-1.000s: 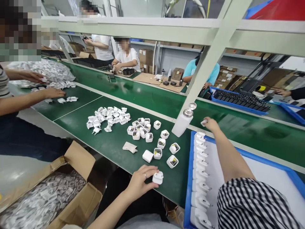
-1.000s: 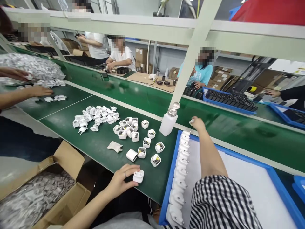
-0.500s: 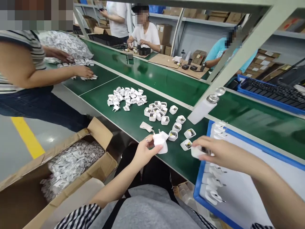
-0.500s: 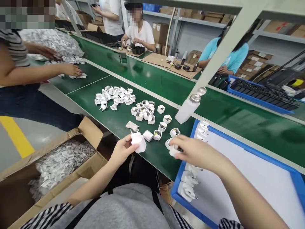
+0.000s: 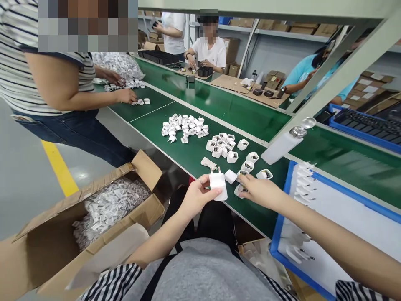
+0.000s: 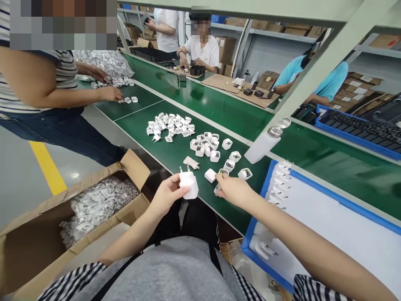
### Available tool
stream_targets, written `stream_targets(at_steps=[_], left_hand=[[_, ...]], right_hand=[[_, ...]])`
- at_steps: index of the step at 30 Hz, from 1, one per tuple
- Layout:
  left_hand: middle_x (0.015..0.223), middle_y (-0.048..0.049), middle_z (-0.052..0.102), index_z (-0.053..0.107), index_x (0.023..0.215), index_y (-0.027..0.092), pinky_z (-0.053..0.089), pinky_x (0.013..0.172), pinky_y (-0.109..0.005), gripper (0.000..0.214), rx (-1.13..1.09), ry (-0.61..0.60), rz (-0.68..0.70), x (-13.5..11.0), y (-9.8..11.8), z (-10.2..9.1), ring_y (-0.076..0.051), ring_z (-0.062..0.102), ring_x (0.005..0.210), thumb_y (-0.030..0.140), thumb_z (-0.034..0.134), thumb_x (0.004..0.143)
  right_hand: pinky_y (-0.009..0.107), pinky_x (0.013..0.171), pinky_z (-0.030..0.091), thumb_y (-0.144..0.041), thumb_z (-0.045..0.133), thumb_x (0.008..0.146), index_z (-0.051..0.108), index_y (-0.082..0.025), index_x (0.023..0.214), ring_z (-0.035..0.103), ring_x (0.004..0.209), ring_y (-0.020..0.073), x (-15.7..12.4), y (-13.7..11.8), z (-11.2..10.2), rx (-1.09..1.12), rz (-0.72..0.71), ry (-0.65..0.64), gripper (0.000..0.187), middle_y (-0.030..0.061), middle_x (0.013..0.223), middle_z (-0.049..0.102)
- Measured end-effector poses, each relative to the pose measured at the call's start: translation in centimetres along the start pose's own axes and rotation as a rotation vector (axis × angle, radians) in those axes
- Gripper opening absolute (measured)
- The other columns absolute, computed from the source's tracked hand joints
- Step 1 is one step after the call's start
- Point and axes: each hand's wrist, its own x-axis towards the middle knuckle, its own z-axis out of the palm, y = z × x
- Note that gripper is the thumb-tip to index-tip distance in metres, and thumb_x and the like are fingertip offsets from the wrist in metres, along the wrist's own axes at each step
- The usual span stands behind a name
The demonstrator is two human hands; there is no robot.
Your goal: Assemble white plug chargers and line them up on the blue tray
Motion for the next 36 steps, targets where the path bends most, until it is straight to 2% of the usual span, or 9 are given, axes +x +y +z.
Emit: stream_targets(at_steps=[3,6,10,12,18,28,30,33,36], left_hand=[[0.076,-0.0018,0.060,0.057,0.083,0.015,0.045,0.063,-0.025,0.033,-0.007,-0.022,0.012,0.3,-0.3,0.1,-0.014,0.054,0.073,0.027,0.065,0.053],[0.077,-0.0019,0.058,0.055,0.083,0.015,0.044,0.063,-0.025,0.034,0.013,-0.074,0.026,0.8,-0.5,0.3,-0.014,0.053,0.074,0.026,0.066,0.053],[0.088,-0.0034,0.053,0.053,0.090,0.018,0.044,0.065,-0.026,0.038,0.192,-0.082,0.078,1.1,-0.1,0.6,-0.015,0.051,0.079,0.024,0.065,0.055],[0.088,-0.0030,0.051,0.053,0.090,0.019,0.044,0.066,-0.026,0.036,0.307,-0.057,0.129,1.1,0.2,0.6,-0.016,0.050,0.081,0.022,0.064,0.055],[0.081,-0.0020,0.052,0.043,0.091,0.017,0.041,0.061,-0.024,0.030,0.287,-0.131,0.214,0.9,-0.1,0.6,-0.012,0.050,0.069,0.027,0.055,0.065],[0.064,0.0029,0.051,0.041,0.087,0.018,0.036,0.050,-0.021,0.033,0.464,-0.006,0.368,0.2,0.2,0.7,-0.009,0.047,0.053,0.035,0.056,0.063],[0.066,0.0025,0.052,0.042,0.086,0.018,0.036,0.049,-0.021,0.032,0.472,0.008,0.408,0.2,0.3,0.7,-0.008,0.046,0.053,0.035,0.056,0.063],[0.074,0.0013,0.052,0.042,0.089,0.019,0.038,0.054,-0.021,0.033,0.463,-0.038,0.447,0.3,0.3,0.6,-0.009,0.047,0.059,0.033,0.058,0.062],[0.078,0.0005,0.050,0.040,0.095,0.019,0.039,0.058,-0.022,0.039,0.396,-0.070,0.391,0.8,0.0,0.5,-0.010,0.048,0.064,0.030,0.058,0.062]], right_hand=[[0.030,0.058,0.043,-0.042,0.044,0.073,0.029,-0.019,0.120,0.056,0.077,0.0199,-1.2,-0.6,-2.5,0.264,-0.117,0.128,0.055,0.0108,0.108,0.049],[0.030,0.061,0.044,-0.045,0.050,0.068,0.024,-0.021,0.123,0.053,0.079,0.0167,-1.5,-1.6,-3.8,0.559,-0.247,0.167,0.065,0.0102,0.112,0.046],[0.027,0.060,0.043,-0.033,0.052,0.069,0.050,-0.019,0.099,0.052,0.070,0.0123,-0.1,-2.4,-3.4,0.823,-0.233,0.247,0.032,0.0055,0.096,0.051],[0.026,0.059,0.043,-0.027,0.055,0.067,0.055,-0.018,0.083,0.051,0.067,0.0113,0.6,-2.5,-3.2,0.915,-0.230,0.278,0.019,0.0031,0.087,0.052],[0.028,0.064,0.041,-0.016,0.049,0.069,0.052,-0.019,0.075,0.051,0.072,0.0132,0.6,-3.6,-3.4,0.838,-0.238,0.392,0.007,0.0002,0.077,0.054],[0.030,0.063,0.042,-0.018,0.042,0.075,0.041,-0.023,0.083,0.048,0.075,0.0147,0.3,-3.9,-1.7,0.799,-0.481,0.737,0.010,0.0030,0.081,0.047],[0.031,0.064,0.042,-0.020,0.042,0.076,0.041,-0.024,0.085,0.048,0.077,0.0151,0.2,-3.8,-1.7,0.823,-0.490,0.752,0.010,0.0033,0.083,0.047],[0.031,0.065,0.043,-0.024,0.045,0.075,0.044,-0.023,0.082,0.049,0.077,0.0153,0.1,-3.8,-2.2,0.918,-0.418,0.691,0.007,0.0029,0.082,0.048],[0.029,0.063,0.043,-0.025,0.052,0.070,0.047,-0.021,0.078,0.050,0.073,0.0142,0.3,-3.2,-3.3,1.128,-0.220,0.622,0.010,0.0015,0.079,0.050]])
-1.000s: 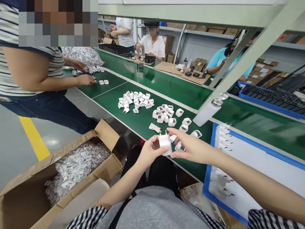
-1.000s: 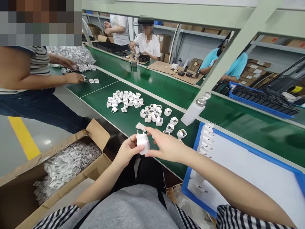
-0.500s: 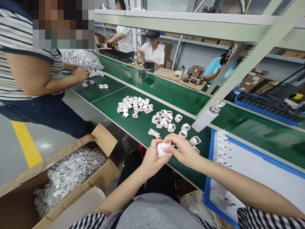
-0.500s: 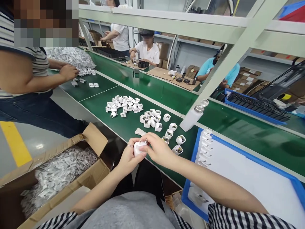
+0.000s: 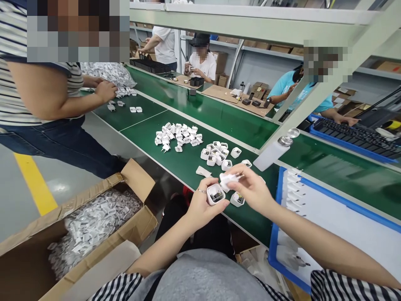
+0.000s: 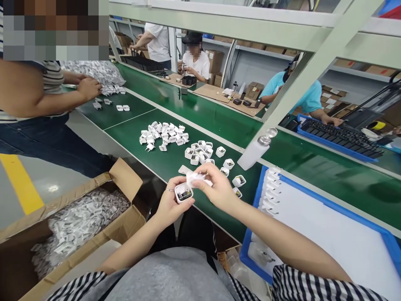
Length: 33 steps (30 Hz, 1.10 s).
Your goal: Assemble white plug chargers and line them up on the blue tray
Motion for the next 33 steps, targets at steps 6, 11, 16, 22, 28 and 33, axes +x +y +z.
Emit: stream_targets(at_steps=[6,11,16,22,28,33], left_hand=[[0.084,-0.0025,0.051,0.041,0.094,0.016,0.043,0.065,-0.025,0.041,0.031,0.119,-0.284,2.6,-4.0,-1.3,-0.013,0.052,0.073,0.026,0.060,0.059],[0.092,-0.0058,0.048,0.050,0.089,0.015,0.041,0.078,-0.030,0.033,0.415,0.257,-0.294,6.5,-7.5,-4.5,-0.018,0.051,0.088,0.019,0.061,0.058],[0.087,-0.0055,0.053,0.052,0.096,0.014,0.042,0.074,-0.033,0.034,0.477,0.149,-0.293,9.4,-9.0,-5.8,-0.019,0.053,0.078,0.022,0.056,0.063],[0.103,-0.0063,0.053,0.045,0.105,0.017,0.040,0.080,-0.030,0.051,0.487,0.053,-0.206,10.0,-9.4,-5.3,-0.019,0.051,0.091,0.017,0.061,0.056],[0.086,-0.0044,0.058,0.053,0.086,0.017,0.044,0.071,-0.028,0.019,0.516,-0.025,0.096,5.1,-6.1,-0.6,-0.014,0.054,0.078,0.025,0.050,0.068],[0.101,-0.0080,0.056,0.048,0.103,0.015,0.042,0.080,-0.033,0.052,0.561,-0.382,0.051,1.9,-4.8,5.4,-0.021,0.049,0.096,0.035,0.062,0.057]], right_hand=[[0.023,0.053,0.041,-0.031,0.063,0.059,0.052,-0.018,0.073,0.051,0.059,0.0096,1.3,1.7,-3.1,0.387,0.411,0.152,0.022,-0.0017,0.066,0.053],[0.019,0.044,0.039,-0.031,0.069,0.050,0.055,-0.017,0.070,0.052,0.052,0.0078,0.3,3.8,-5.1,0.552,0.584,0.205,0.028,-0.0031,0.060,0.054],[0.018,0.045,0.040,-0.029,0.070,0.050,0.059,-0.016,0.073,0.053,0.052,0.0075,-0.9,4.7,-6.0,0.552,0.637,0.200,0.029,-0.0026,0.059,0.056],[0.021,0.052,0.043,-0.028,0.069,0.052,0.059,-0.018,0.076,0.055,0.057,0.0089,-1.8,5.1,-6.7,0.510,0.639,0.164,0.028,-0.0017,0.065,0.058],[0.024,0.056,0.043,-0.029,0.065,0.054,0.056,-0.017,0.076,0.052,0.055,0.0086,-2.4,5.0,-7.0,0.311,0.618,0.089,0.027,-0.0019,0.062,0.058],[0.025,0.053,0.042,-0.030,0.061,0.055,0.055,-0.016,0.074,0.050,0.054,0.0098,-2.7,6.1,-6.2,0.025,0.615,-0.042,0.024,-0.0014,0.064,0.054]])
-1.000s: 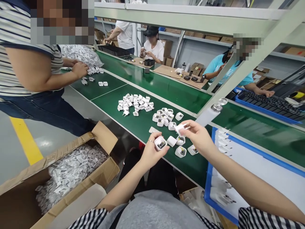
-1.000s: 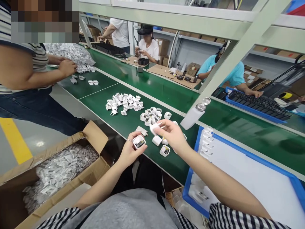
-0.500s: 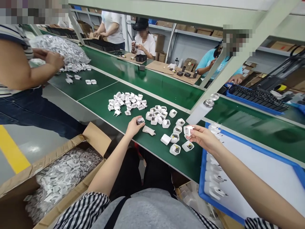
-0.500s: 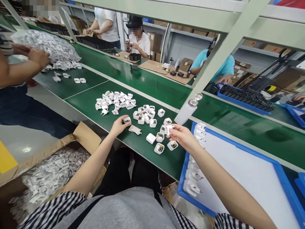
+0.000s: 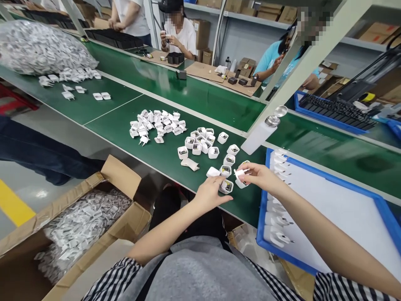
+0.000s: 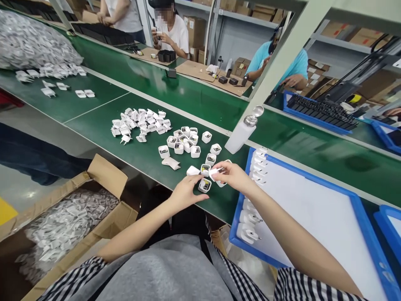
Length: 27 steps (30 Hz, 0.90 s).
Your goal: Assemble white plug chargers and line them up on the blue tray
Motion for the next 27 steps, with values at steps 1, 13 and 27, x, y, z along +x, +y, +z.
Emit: stream_targets(at_steps=[1,13,27], left_hand=[[0.103,-0.0091,0.054,0.046,0.105,0.014,0.041,0.081,-0.034,0.056,0.006,-0.002,-0.040,0.1,0.4,0.7,-0.022,0.047,0.098,0.036,0.063,0.056],[0.107,-0.0076,0.051,0.039,0.111,0.015,0.039,0.085,-0.029,0.053,-0.336,-0.027,-0.120,0.3,-0.5,1.8,-0.017,0.049,0.097,0.013,0.054,0.059],[0.102,-0.0063,0.056,0.049,0.103,0.016,0.042,0.082,-0.031,0.044,-0.526,-0.044,-0.191,0.1,-2.0,2.4,-0.017,0.054,0.090,0.017,0.058,0.060]], right_hand=[[0.026,0.055,0.042,-0.030,0.060,0.055,0.055,-0.016,0.074,0.051,0.057,0.0110,0.1,0.3,0.1,-0.057,-0.022,-0.010,0.023,-0.0005,0.066,0.055],[0.031,0.064,0.043,-0.025,0.054,0.058,0.056,-0.018,0.072,0.052,0.067,0.0141,-0.3,1.6,1.1,-0.380,-0.091,0.029,0.015,0.0018,0.075,0.052],[0.028,0.061,0.044,-0.028,0.063,0.054,0.053,-0.017,0.074,0.053,0.060,0.0110,-0.6,1.2,0.5,0.079,0.086,-0.048,0.025,-0.0016,0.065,0.056]])
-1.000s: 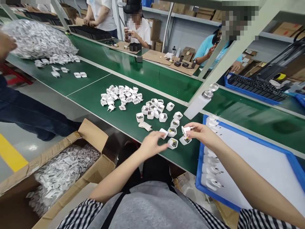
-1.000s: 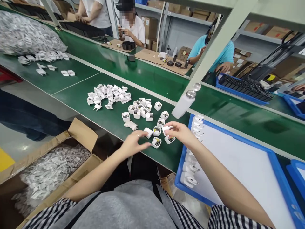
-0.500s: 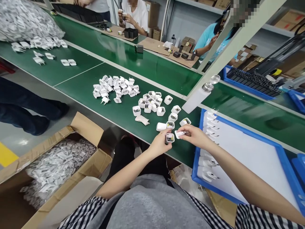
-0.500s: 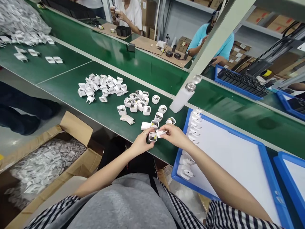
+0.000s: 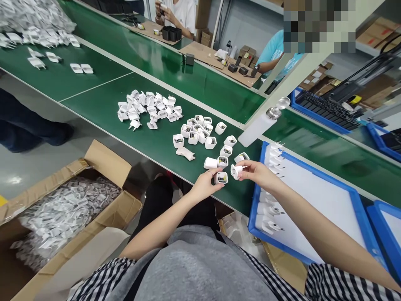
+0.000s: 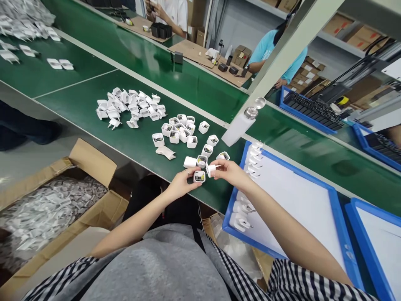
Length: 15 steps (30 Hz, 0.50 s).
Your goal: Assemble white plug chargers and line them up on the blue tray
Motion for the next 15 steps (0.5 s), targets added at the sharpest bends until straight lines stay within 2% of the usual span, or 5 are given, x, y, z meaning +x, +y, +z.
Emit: stream_targets(at_steps=[3,7,10,15], left_hand=[[0.103,-0.0064,0.056,0.049,0.103,0.016,0.041,0.083,-0.031,0.044,0.004,0.004,0.024,0.0,0.0,0.0,-0.017,0.054,0.091,0.018,0.058,0.060],[0.102,-0.0059,0.057,0.049,0.103,0.016,0.041,0.083,-0.031,0.044,-0.005,0.009,0.037,0.0,-0.1,0.0,-0.017,0.054,0.091,0.023,0.059,0.060],[0.103,-0.0065,0.057,0.048,0.104,0.015,0.041,0.083,-0.031,0.047,-0.028,0.011,0.020,0.0,0.0,0.0,-0.017,0.054,0.091,0.025,0.060,0.060],[0.100,-0.0063,0.058,0.050,0.101,0.015,0.042,0.082,-0.031,0.044,-0.027,0.015,0.019,0.0,0.3,-0.1,-0.017,0.054,0.090,0.024,0.061,0.059]], right_hand=[[0.029,0.063,0.043,-0.024,0.057,0.061,0.056,-0.016,0.074,0.053,0.065,0.0130,0.1,0.0,1.0,-0.413,-0.166,0.074,0.015,0.0017,0.073,0.055],[0.027,0.062,0.043,-0.018,0.047,0.070,0.058,-0.014,0.084,0.052,0.066,0.0136,0.0,-0.1,2.3,-0.884,-0.319,0.039,0.018,0.0060,0.080,0.054],[0.026,0.060,0.042,-0.017,0.044,0.074,0.058,-0.014,0.089,0.053,0.067,0.0140,0.1,0.1,2.8,-1.045,-0.356,0.025,0.021,0.0067,0.084,0.054],[0.023,0.059,0.041,-0.018,0.043,0.076,0.058,-0.015,0.088,0.053,0.070,0.0134,0.5,0.2,3.0,-1.180,-0.380,0.014,0.020,0.0054,0.083,0.055]])
